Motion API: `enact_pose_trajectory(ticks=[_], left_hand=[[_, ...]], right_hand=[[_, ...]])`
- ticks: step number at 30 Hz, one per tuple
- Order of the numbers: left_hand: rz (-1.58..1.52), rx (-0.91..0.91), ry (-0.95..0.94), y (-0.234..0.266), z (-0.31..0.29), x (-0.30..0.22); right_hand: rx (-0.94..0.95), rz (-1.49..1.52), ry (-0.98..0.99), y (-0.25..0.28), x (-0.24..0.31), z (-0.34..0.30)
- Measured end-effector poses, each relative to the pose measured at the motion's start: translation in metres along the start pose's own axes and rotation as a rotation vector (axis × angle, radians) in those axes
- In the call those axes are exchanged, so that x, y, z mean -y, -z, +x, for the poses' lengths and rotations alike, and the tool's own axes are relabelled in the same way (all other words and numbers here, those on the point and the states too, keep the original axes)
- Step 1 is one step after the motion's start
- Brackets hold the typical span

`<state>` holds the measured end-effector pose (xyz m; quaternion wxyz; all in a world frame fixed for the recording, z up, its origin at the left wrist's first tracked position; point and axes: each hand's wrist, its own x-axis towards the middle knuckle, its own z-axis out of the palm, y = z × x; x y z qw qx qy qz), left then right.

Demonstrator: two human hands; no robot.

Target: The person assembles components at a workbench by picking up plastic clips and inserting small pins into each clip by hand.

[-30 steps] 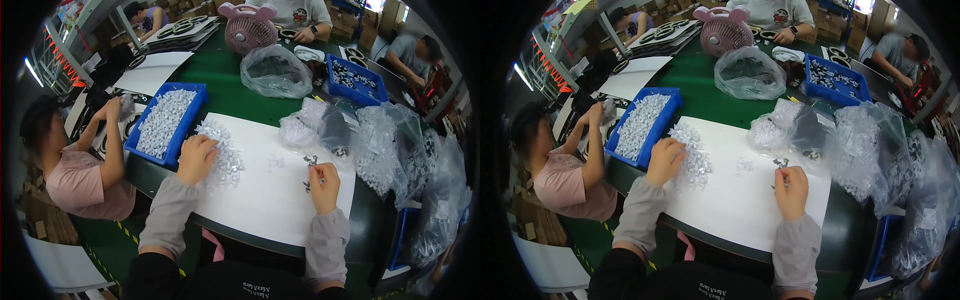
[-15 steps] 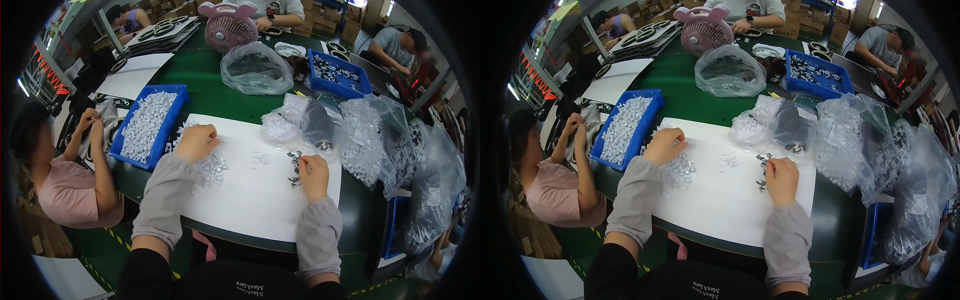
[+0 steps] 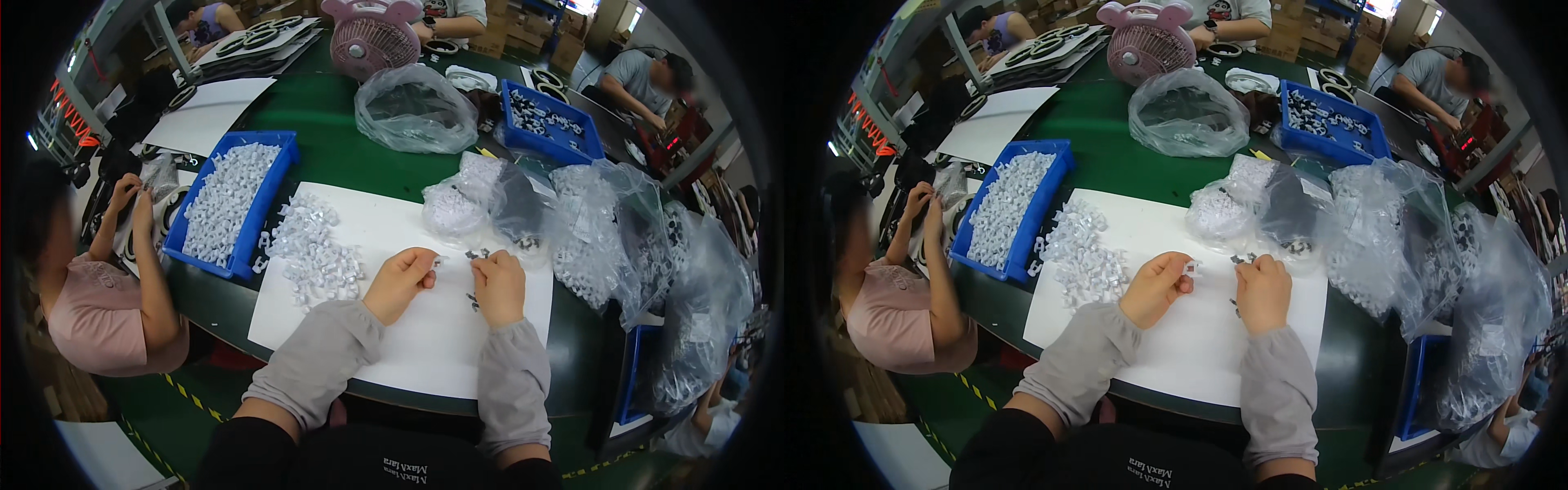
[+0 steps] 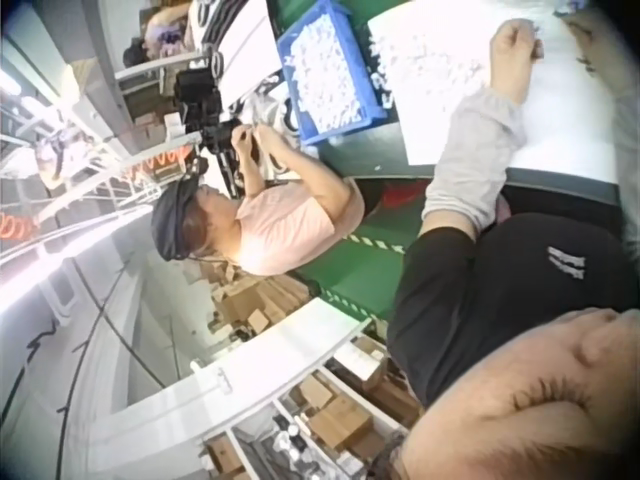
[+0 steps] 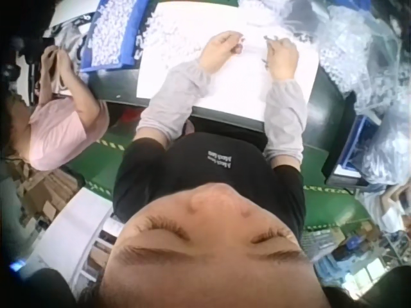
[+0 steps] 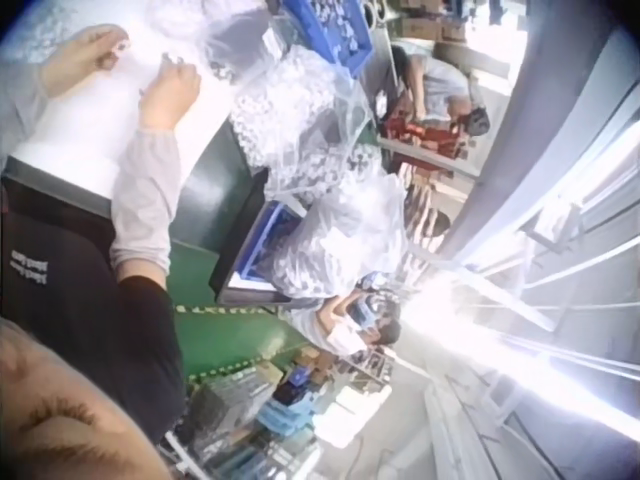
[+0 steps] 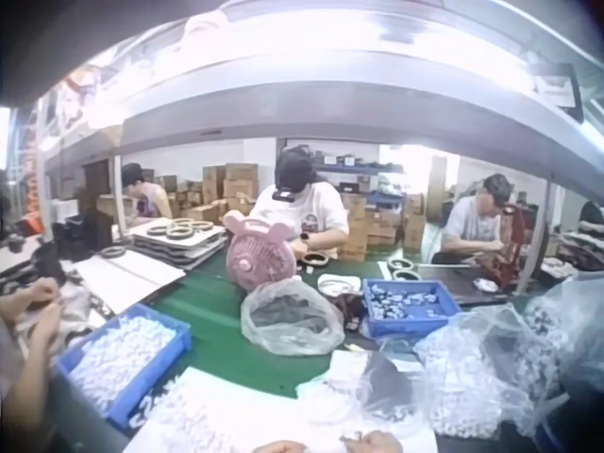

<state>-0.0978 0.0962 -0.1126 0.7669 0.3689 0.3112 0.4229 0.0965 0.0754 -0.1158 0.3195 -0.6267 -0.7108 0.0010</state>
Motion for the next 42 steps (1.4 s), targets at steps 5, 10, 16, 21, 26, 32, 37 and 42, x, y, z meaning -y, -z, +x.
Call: enact_pose_trajectory(ticks=[5, 10, 16, 21, 26, 32, 37, 42], left_hand=[[-0.221, -0.055, 0.028, 0.001, 0.003, 0.000], [-0.192, -0.015, 0.061, 0.001, 0.002, 0.005], [-0.115, 0.099, 0.078, -0.006, -0.002, 0.005], [-0.111, 0.166, 0.046, -0.004, -0.001, 0.006], [-0.162, 0.126, 0.022, 0.000, 0.000, 0.006], [-0.156, 0.077, -0.064, 0.006, 0.004, 0.001], [-0.126, 0.080, -0.114, 0.010, 0.003, -0.004], [-0.047, 0.083, -0.155, 0.013, 0.002, -0.009]], right_hand=[[0.020, 0.169, -0.014, 0.003, 0.004, -0.002], [-0.204, 0.640, 0.042, 0.010, 0.044, -0.008], [-0.219, 0.637, 0.043, 0.012, 0.054, -0.009], [-0.226, 0.654, 0.074, 0.008, 0.051, -0.013], [-0.190, 0.576, 0.178, 0.005, 0.044, -0.014], [-0.086, 0.446, 0.263, 0.009, 0.053, -0.011], [-0.024, 0.520, 0.188, 0.007, 0.058, -0.012], [-0.045, 0.491, 0.176, 0.004, 0.059, -0.010]])
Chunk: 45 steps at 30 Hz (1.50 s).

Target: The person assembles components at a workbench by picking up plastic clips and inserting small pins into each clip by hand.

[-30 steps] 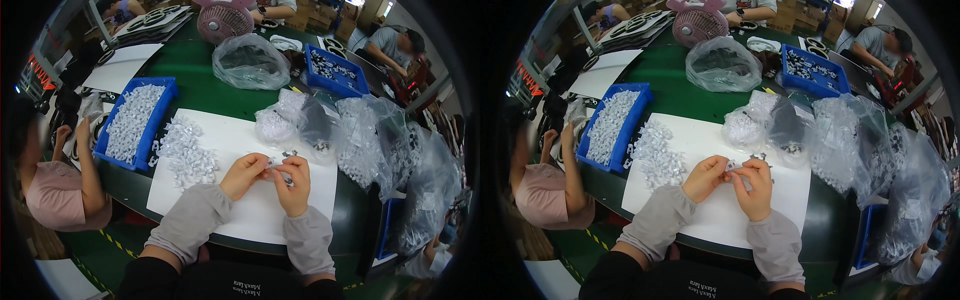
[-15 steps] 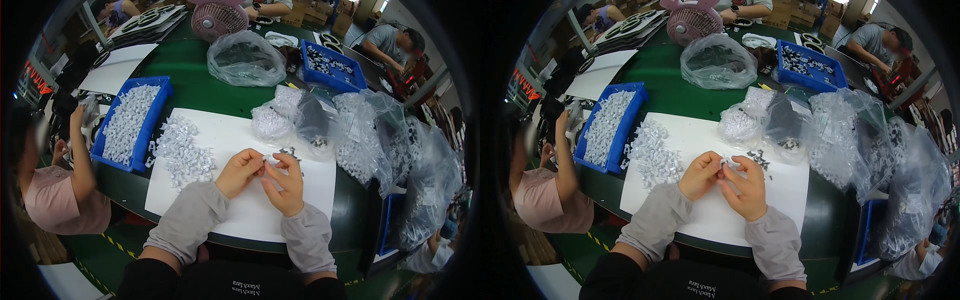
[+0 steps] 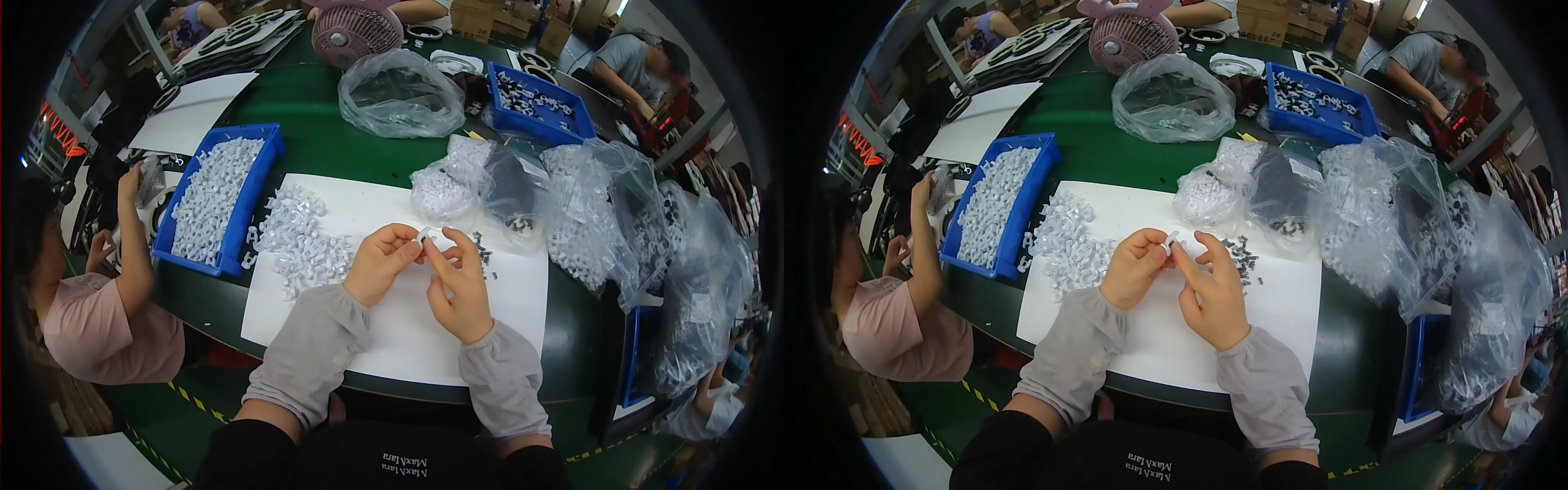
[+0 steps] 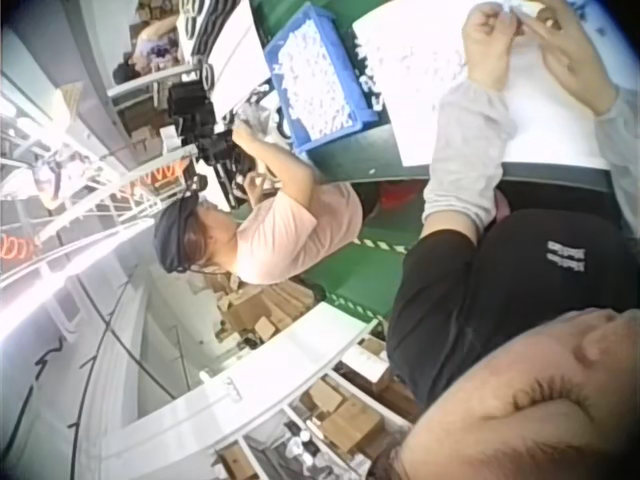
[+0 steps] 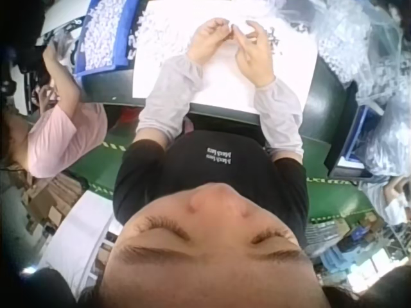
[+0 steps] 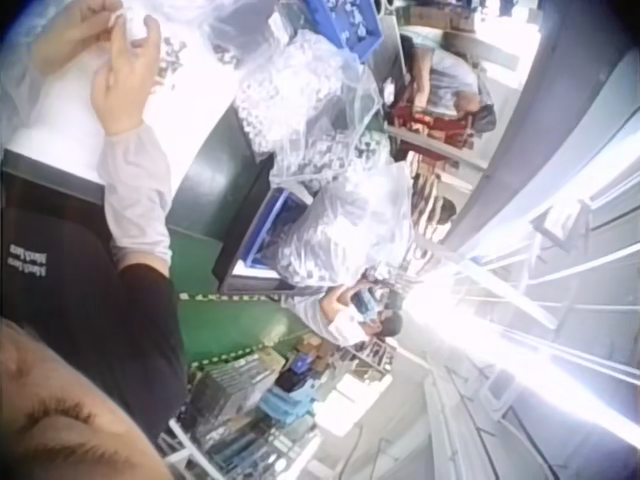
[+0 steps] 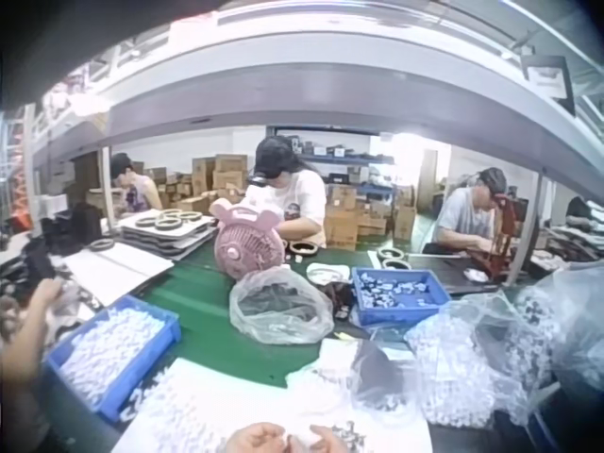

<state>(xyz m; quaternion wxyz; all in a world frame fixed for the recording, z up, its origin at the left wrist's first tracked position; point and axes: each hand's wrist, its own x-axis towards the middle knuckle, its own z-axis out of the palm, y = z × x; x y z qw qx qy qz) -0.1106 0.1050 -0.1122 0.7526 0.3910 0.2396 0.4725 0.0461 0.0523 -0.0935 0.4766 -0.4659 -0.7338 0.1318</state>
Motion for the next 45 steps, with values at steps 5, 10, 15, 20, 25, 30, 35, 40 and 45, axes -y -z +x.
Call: enact_pose_trajectory(ticks=[5, 10, 15, 20, 25, 30, 35, 40, 45], left_hand=[[0.034, -0.065, -0.013, -0.002, 0.001, 0.000], [0.031, -0.002, 0.003, 0.002, 0.001, -0.002], [-0.169, 0.035, -0.044, 0.005, 0.004, -0.002], [-0.296, 0.026, -0.105, 0.009, 0.007, -0.010], [-0.275, 0.001, -0.080, 0.006, 0.007, -0.011], [-0.226, 0.016, -0.070, 0.009, 0.007, -0.009], [-0.199, 0.008, -0.063, 0.009, 0.007, -0.008], [-0.153, 0.072, -0.066, 0.013, 0.007, -0.003], [-0.094, 0.197, 0.006, 0.014, 0.005, -0.001]], right_hand=[[0.010, 0.019, -0.011, -0.001, 0.001, 0.002], [0.057, 0.140, -0.014, -0.002, 0.001, 0.002], [-0.069, -0.035, -0.073, -0.013, -0.008, 0.000], [0.038, -0.390, -0.055, -0.035, -0.009, -0.004], [0.081, -0.389, -0.064, -0.040, -0.008, -0.008], [0.127, -0.316, -0.123, -0.036, -0.011, -0.017], [0.131, -0.363, -0.143, -0.027, -0.002, -0.018], [0.169, -0.361, -0.086, -0.025, -0.005, -0.017], [-0.001, 0.165, -0.348, -0.008, 0.002, -0.009]])
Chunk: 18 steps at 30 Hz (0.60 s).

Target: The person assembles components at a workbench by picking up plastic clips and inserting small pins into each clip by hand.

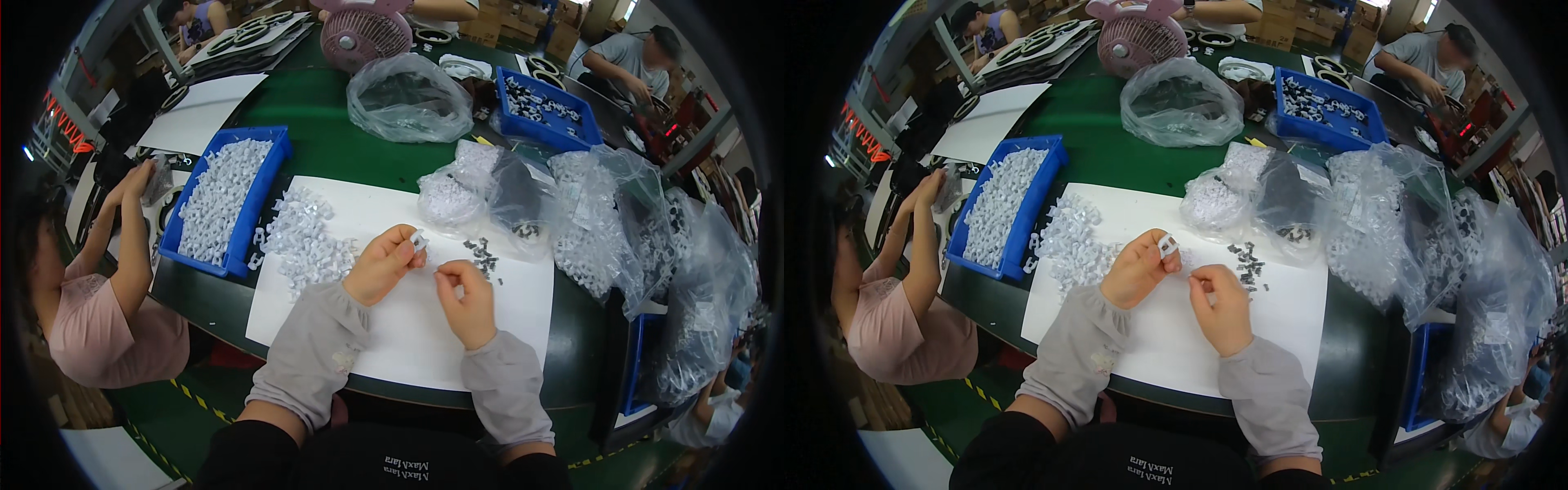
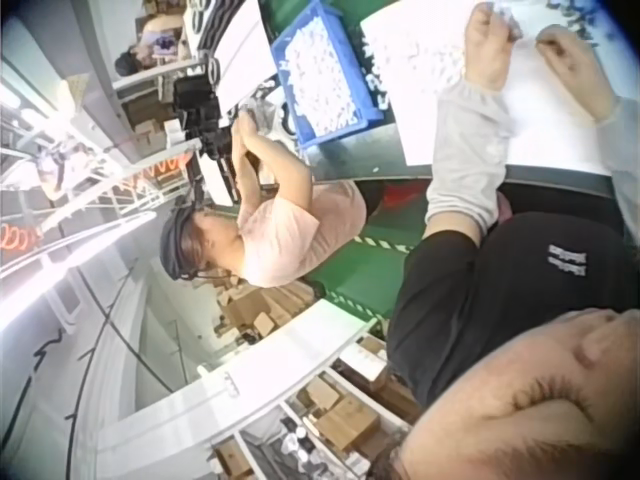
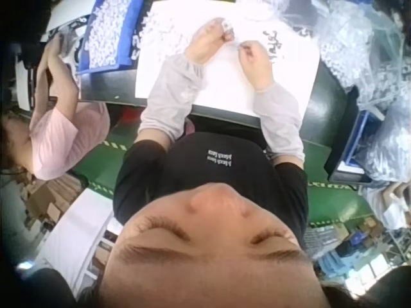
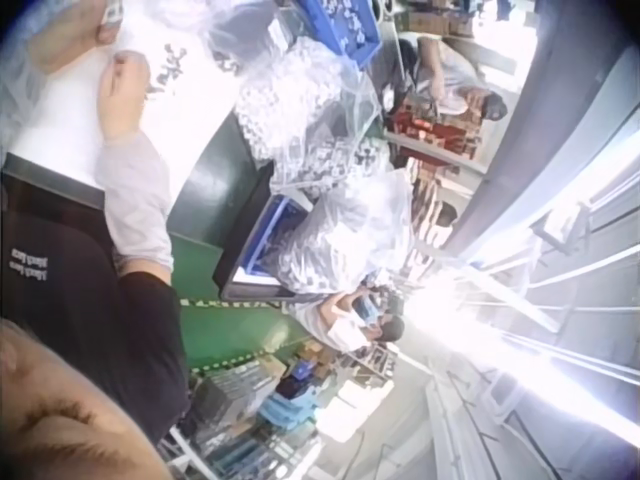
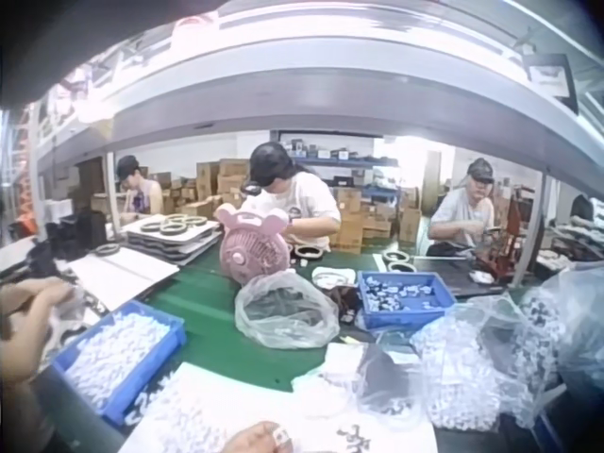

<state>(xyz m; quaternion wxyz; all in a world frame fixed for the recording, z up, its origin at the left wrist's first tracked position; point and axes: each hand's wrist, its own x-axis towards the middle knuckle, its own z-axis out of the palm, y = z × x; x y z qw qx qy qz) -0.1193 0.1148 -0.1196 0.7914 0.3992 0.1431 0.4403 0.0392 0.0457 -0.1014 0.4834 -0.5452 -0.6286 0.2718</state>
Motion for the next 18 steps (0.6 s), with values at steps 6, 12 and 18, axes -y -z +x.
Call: enact_pose_trajectory(ticks=[6, 12, 18], left_hand=[[0.118, 0.015, 0.101, -0.003, 0.000, 0.006], [0.201, 0.029, 0.169, -0.014, -0.002, 0.007], [0.198, 0.056, 0.180, -0.014, -0.002, 0.006]], right_hand=[[-0.184, 0.124, 0.135, 0.009, 0.015, 0.003], [-0.249, 0.015, 0.230, 0.007, 0.011, 0.002], [-0.276, -0.066, 0.240, 0.007, 0.007, 0.002]])
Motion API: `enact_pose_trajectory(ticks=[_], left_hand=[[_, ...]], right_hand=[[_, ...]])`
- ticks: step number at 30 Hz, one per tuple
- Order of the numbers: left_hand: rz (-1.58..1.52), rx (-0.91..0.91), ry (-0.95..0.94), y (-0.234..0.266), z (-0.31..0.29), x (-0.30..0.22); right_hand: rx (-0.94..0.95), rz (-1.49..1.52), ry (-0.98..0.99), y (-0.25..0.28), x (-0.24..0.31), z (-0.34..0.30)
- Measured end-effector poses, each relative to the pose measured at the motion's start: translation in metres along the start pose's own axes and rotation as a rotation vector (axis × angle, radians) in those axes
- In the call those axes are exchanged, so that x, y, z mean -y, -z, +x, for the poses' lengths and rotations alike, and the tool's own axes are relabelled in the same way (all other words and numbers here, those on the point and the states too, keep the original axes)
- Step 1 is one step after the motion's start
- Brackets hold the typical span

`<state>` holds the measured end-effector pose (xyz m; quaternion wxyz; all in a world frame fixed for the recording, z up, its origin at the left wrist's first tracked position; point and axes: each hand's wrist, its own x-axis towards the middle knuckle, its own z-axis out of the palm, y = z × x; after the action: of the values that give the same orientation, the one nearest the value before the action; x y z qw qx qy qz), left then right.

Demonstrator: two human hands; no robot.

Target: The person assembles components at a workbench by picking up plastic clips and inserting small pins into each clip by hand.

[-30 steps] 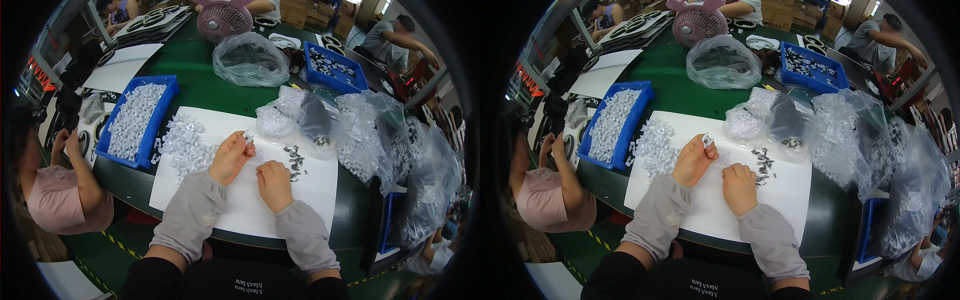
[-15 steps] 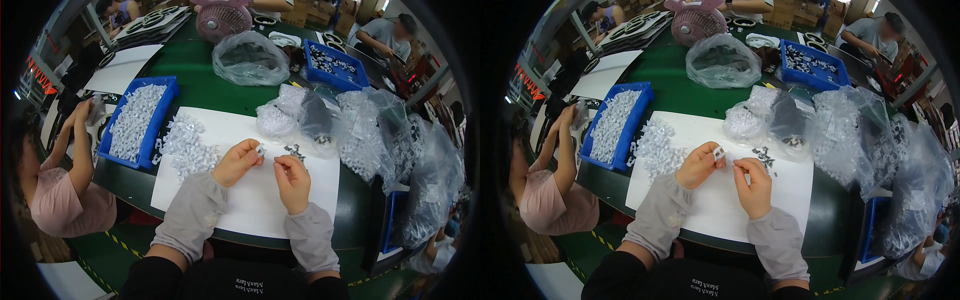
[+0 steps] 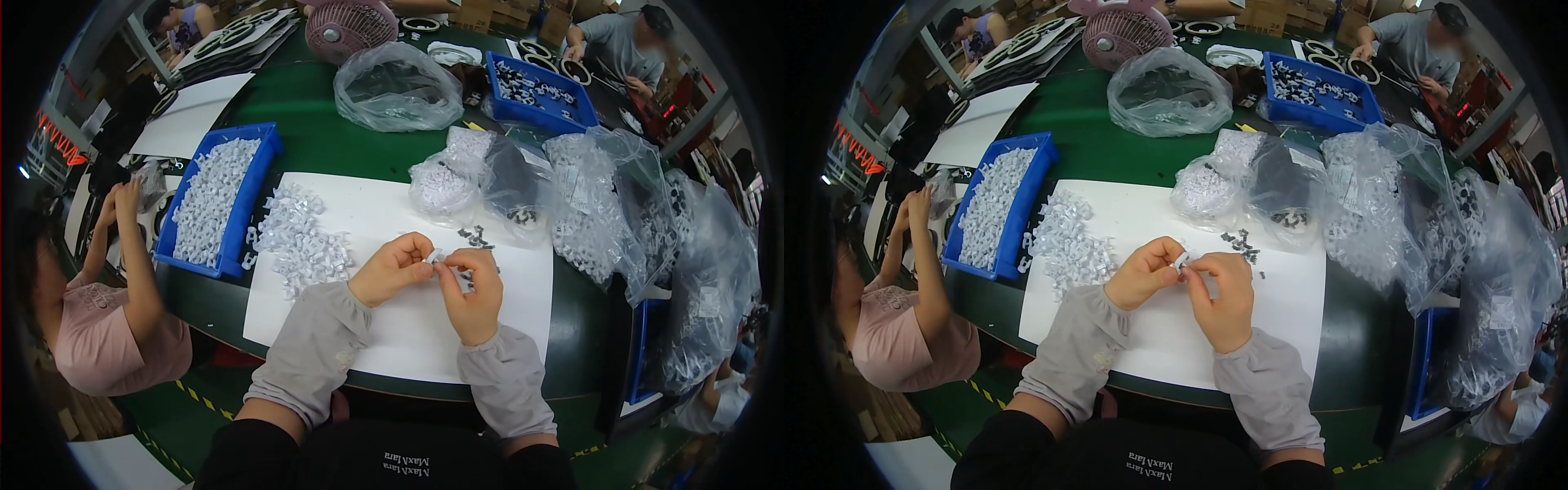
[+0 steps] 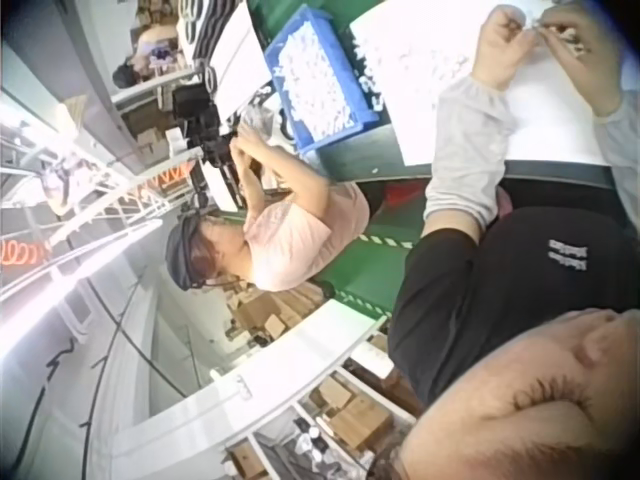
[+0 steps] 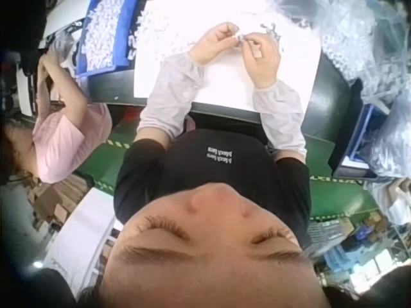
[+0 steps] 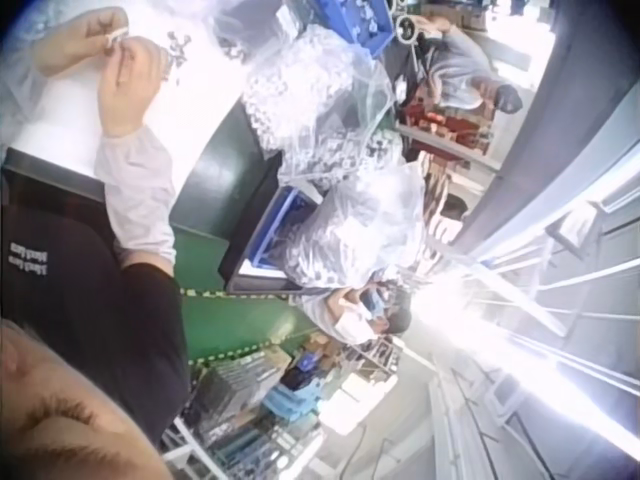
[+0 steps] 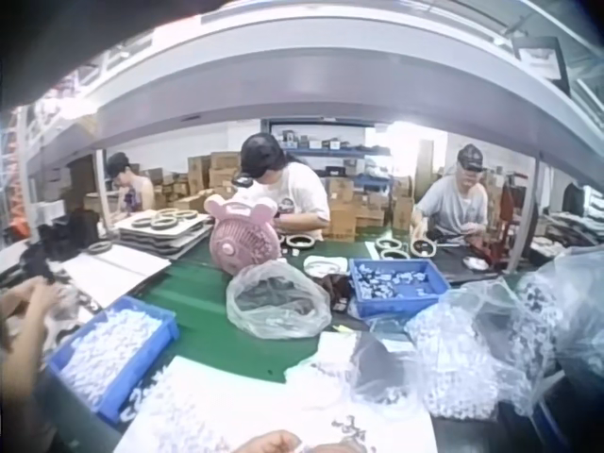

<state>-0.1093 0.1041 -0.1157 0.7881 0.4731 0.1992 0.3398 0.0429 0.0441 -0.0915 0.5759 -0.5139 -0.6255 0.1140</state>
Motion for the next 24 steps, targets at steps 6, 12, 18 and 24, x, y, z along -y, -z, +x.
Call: enact_pose_trajectory(ticks=[6, 12, 18, 24], left_hand=[[-0.073, 0.010, -0.030, -0.001, 0.001, -0.001], [0.237, -0.479, -0.247, 0.015, -0.023, -0.041], [1.016, -1.018, -0.573, 0.090, -0.085, -0.137], [1.802, -1.226, -0.279, 0.157, -0.127, -0.162]], right_hand=[[0.017, 0.131, -0.290, 0.006, -0.008, 0.001], [0.025, 0.094, -0.421, 0.039, -0.041, 0.023], [0.229, -0.546, -0.095, 0.058, -0.080, 0.020], [0.201, -0.795, -0.112, 0.013, -0.061, 0.025]])
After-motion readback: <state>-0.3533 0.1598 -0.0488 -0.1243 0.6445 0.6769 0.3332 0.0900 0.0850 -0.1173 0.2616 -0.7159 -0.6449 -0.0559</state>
